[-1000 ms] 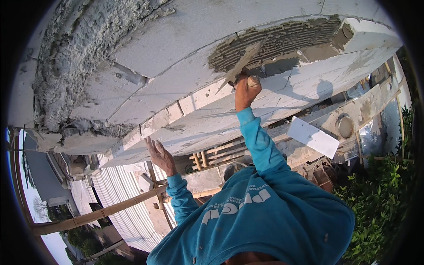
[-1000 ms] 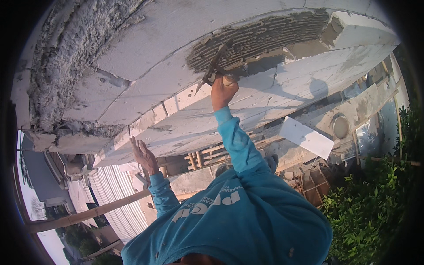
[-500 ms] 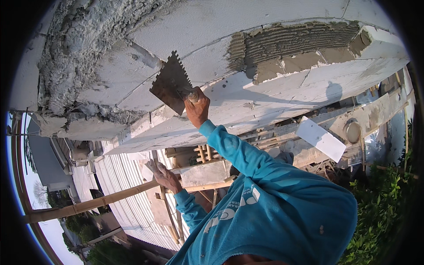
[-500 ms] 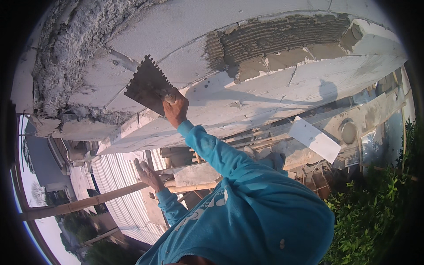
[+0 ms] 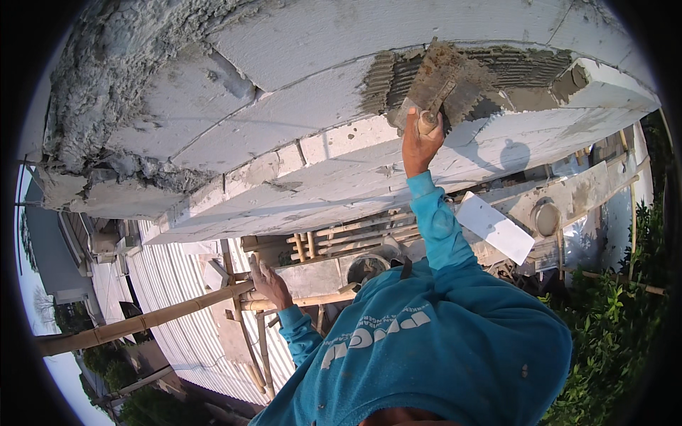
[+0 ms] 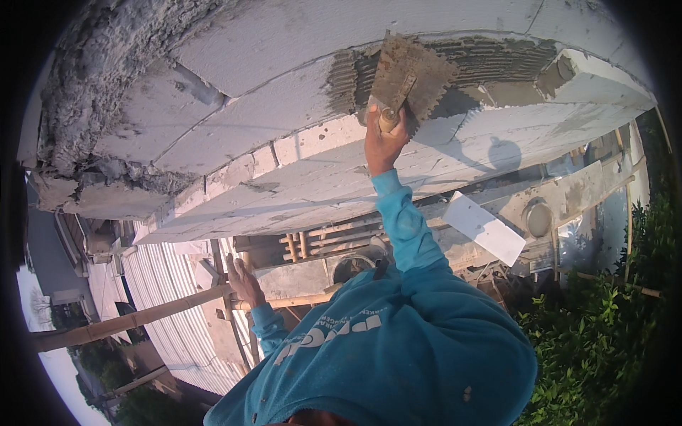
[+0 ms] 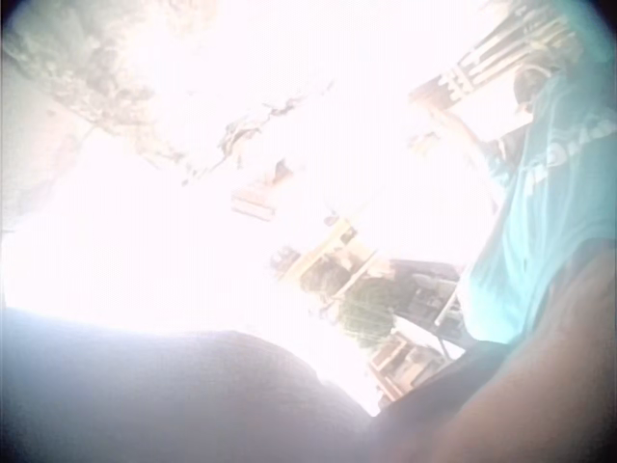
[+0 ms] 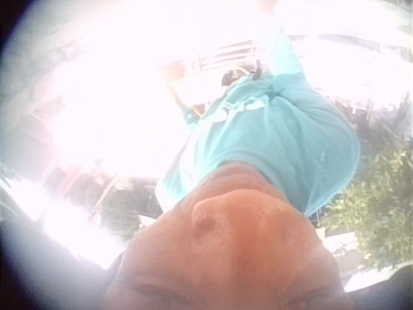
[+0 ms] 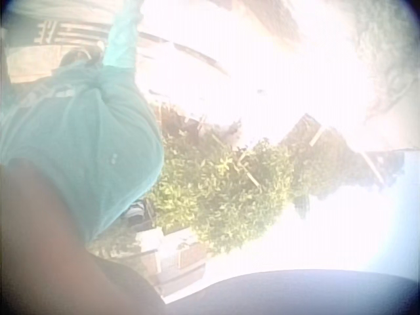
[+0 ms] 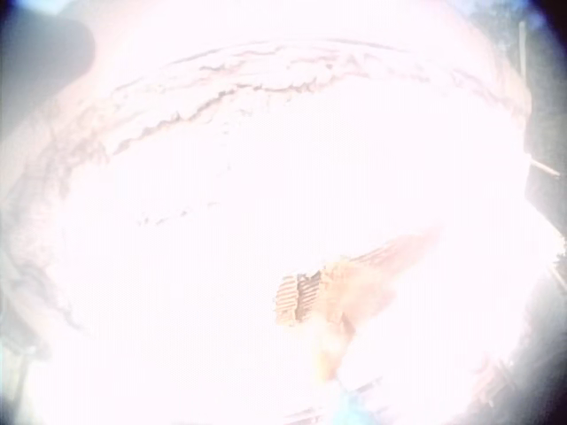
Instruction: The person scoops mortar from a bucket with a trowel and spreads it onto a vertical wall. They then apply mortar to the back of a white rectangular tile and press it onto the wall, adjusting its position.
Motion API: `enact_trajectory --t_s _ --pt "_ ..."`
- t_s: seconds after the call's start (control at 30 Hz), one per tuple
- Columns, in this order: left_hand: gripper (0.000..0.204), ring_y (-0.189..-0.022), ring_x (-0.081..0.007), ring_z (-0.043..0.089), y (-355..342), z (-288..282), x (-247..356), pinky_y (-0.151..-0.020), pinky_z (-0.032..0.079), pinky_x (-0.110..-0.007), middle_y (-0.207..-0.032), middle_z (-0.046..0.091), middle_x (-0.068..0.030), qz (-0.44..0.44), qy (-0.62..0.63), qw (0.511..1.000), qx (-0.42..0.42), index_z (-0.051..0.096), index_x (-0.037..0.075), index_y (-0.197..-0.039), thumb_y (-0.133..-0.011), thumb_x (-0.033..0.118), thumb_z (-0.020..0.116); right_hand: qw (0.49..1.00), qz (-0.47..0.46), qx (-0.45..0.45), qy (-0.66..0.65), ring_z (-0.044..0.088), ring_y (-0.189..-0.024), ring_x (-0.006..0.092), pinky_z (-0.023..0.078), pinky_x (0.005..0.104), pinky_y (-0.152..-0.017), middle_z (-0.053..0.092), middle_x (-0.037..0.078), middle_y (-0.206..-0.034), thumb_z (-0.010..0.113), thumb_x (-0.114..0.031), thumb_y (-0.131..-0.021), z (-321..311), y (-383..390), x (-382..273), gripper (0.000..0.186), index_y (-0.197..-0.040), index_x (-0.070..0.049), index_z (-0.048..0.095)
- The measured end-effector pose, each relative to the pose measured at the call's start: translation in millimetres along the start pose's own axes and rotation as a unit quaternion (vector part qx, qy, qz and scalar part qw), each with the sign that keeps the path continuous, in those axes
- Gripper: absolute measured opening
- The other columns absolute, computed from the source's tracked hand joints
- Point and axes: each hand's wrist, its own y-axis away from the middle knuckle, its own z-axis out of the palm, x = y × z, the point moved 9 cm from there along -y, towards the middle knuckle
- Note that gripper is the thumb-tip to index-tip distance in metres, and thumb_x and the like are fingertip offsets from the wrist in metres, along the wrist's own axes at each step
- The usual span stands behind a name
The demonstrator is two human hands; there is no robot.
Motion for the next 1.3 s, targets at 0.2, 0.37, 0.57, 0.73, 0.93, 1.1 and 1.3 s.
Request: enact_trajectory --t_s 0.2,0.37,0.57,0.73,0.93,1.1,1.3 --pt "0.042 -0.11 -0.0224 0.055 -7.8 27.0 41.6 -0.087 0.047 -0.031 -0.125 0.055 -0.018 -0.073 0.087 0.993 -0.043 0.052 0.005 -0.132 -0.096 0.026 0.051 0.997 -0.031 -0.06 0.043 0.065 -0.068 0.0347 0.049 0.0401 -0.062 0.064 0.017 -0.074 0.071 -0.021 -0.081 60.8 10.5 -4.8 0.023 -0.085 0.0 0.061" --pt "0.054 -0.111 -0.0261 0.054 -8.8 26.1 22.2 -0.087 0.049 -0.035 -0.129 0.052 -0.0154 -0.047 0.098 0.994 -0.032 0.049 0.003 -0.134 -0.095 0.04 0.055 0.997 -0.055 -0.01 0.06 0.065 -0.066 0.035 0.049 0.039 -0.059 0.064 0.018 -0.072 0.069 -0.017 -0.083 45.7 -9.3 17.1 0.021 -0.086 0.001 0.061" --pt "0.062 -0.1 -0.0215 0.057 -2.9 58.7 56.0 -0.074 0.049 -0.032 -0.122 0.059 -0.0152 -0.038 0.066 0.995 -0.062 0.048 -0.003 -0.133 -0.094 0.045 0.054 0.994 0.002 0.042 0.104 0.063 -0.06 0.0262 0.048 0.0371 -0.057 0.063 0.016 -0.068 0.069 -0.02 -0.084 -23.9 -96.4 56.3 0.024 -0.082 0.002 0.06" --pt "0.055 -0.092 -0.0172 0.058 -12.6 79.2 45.4 -0.069 0.048 -0.03 -0.12 0.059 -0.0128 0.024 0.071 0.996 -0.054 0.051 0.0 -0.132 -0.096 0.042 0.052 0.996 -0.015 0.071 0.042 0.06 -0.058 0.0231 0.047 0.0354 -0.058 0.063 0.013 -0.066 0.069 -0.022 -0.085 -49.5 -139.3 65.7 0.026 -0.079 0.001 0.059" --pt "0.049 -0.104 -0.0204 0.058 23.8 103.4 94.3 -0.075 0.051 -0.032 -0.127 0.057 -0.0148 -0.071 0.072 0.992 -0.075 0.052 0.002 -0.132 -0.097 0.036 0.051 0.994 -0.019 0.05 0.097 0.063 -0.062 0.022 0.049 0.0349 -0.06 0.065 0.014 -0.071 0.07 -0.021 -0.083 -83.8 -196.9 73.2 0.026 -0.084 0.003 0.062" --pt "0.047 -0.105 -0.0217 0.058 40.5 119.5 92.9 -0.081 0.049 -0.03 -0.127 0.056 -0.0141 -0.042 0.038 0.994 -0.09 0.05 0.002 -0.134 -0.098 0.033 0.05 0.996 0.036 0.06 0.048 0.063 -0.062 0.02 0.049 0.034 -0.06 0.065 0.011 -0.07 0.069 -0.021 -0.083 -113.5 -238.0 106.9 0.022 -0.081 0.0 0.062" --pt "0.048 -0.09 -0.0181 0.056 58.1 137.0 145.6 -0.081 0.048 -0.029 -0.117 0.059 -0.0131 -0.064 0.056 0.992 -0.096 0.048 0.003 -0.135 -0.098 0.033 0.048 0.989 -0.048 0.083 0.116 0.063 -0.063 0.0207 0.049 0.0345 -0.061 0.066 0.011 -0.069 0.07 -0.024 -0.081 -137.1 -265.5 91.9 0.024 -0.083 -0.001 0.063"
